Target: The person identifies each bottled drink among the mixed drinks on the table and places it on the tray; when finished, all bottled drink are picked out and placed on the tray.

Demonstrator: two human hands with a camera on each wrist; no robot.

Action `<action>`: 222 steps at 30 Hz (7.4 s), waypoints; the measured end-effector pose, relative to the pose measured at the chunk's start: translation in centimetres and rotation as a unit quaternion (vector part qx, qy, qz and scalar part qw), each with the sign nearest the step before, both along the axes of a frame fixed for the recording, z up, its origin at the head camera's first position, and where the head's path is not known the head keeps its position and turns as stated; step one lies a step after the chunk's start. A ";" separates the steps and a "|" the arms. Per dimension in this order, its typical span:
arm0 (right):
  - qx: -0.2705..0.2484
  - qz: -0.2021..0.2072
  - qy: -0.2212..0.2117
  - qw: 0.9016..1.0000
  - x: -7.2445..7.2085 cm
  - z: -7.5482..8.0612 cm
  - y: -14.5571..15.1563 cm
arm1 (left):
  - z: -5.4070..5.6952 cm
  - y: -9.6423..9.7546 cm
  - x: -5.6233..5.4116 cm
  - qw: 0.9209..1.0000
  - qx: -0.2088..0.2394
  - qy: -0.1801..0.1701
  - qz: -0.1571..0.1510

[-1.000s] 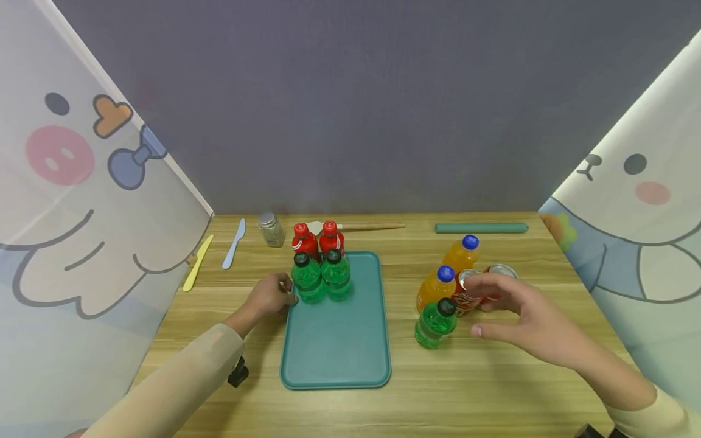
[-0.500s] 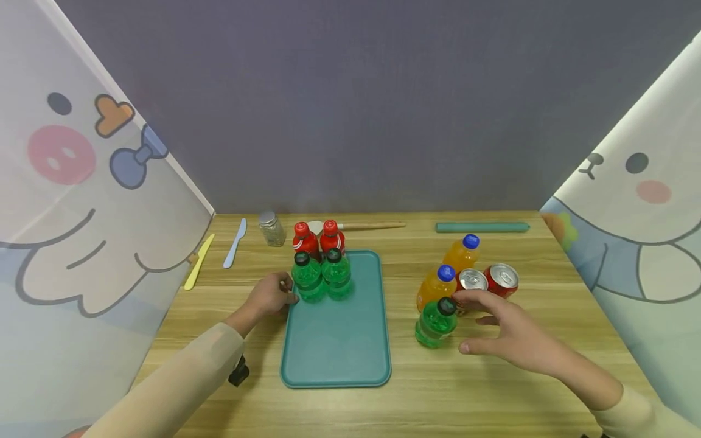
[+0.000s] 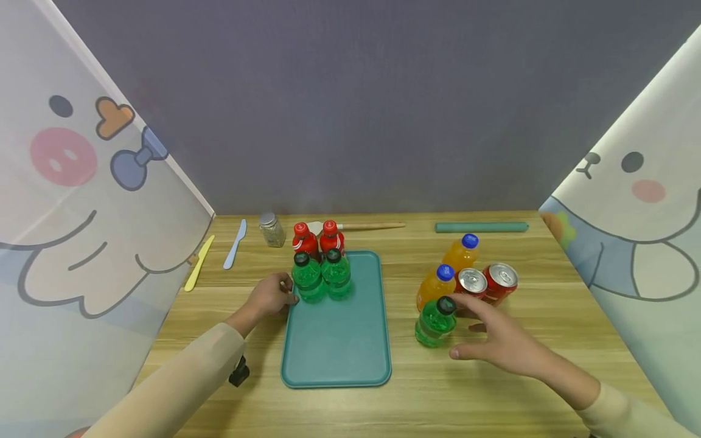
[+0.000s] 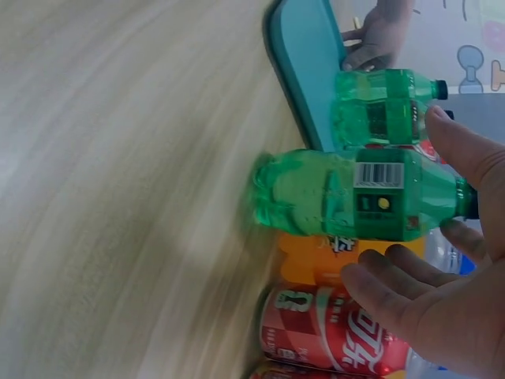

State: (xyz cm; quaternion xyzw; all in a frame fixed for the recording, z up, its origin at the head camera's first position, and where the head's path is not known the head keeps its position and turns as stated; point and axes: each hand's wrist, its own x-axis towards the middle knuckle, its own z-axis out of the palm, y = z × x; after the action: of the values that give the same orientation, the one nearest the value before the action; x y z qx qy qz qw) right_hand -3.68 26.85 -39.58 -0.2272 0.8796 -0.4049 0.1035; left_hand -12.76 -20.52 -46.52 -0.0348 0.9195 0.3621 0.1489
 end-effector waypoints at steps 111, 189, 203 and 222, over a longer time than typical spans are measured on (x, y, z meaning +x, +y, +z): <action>-0.021 -0.100 0.000 0.995 -9.2 -1.7 -15.9 | 0.4 -0.7 0.5 0.999 0.048 -0.023 -0.002; 0.087 -0.042 0.042 0.994 -6.5 4.0 -1.5 | 0.6 -0.5 0.0 0.998 0.048 -0.038 0.006; 0.077 -0.042 0.042 0.995 -6.6 2.9 -3.0 | 0.6 -0.4 0.1 0.998 0.049 -0.034 0.009; 0.002 -0.020 0.074 0.997 -5.7 -0.1 -3.7 | 0.4 -0.3 0.1 0.999 0.040 -0.030 0.007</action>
State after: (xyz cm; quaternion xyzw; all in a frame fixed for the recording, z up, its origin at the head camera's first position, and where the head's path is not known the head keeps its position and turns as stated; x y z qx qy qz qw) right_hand -9.42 23.20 -39.68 -0.2389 0.8900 -0.3870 0.0305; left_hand -12.63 -20.82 -46.07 -0.0465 0.8993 0.3982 0.1750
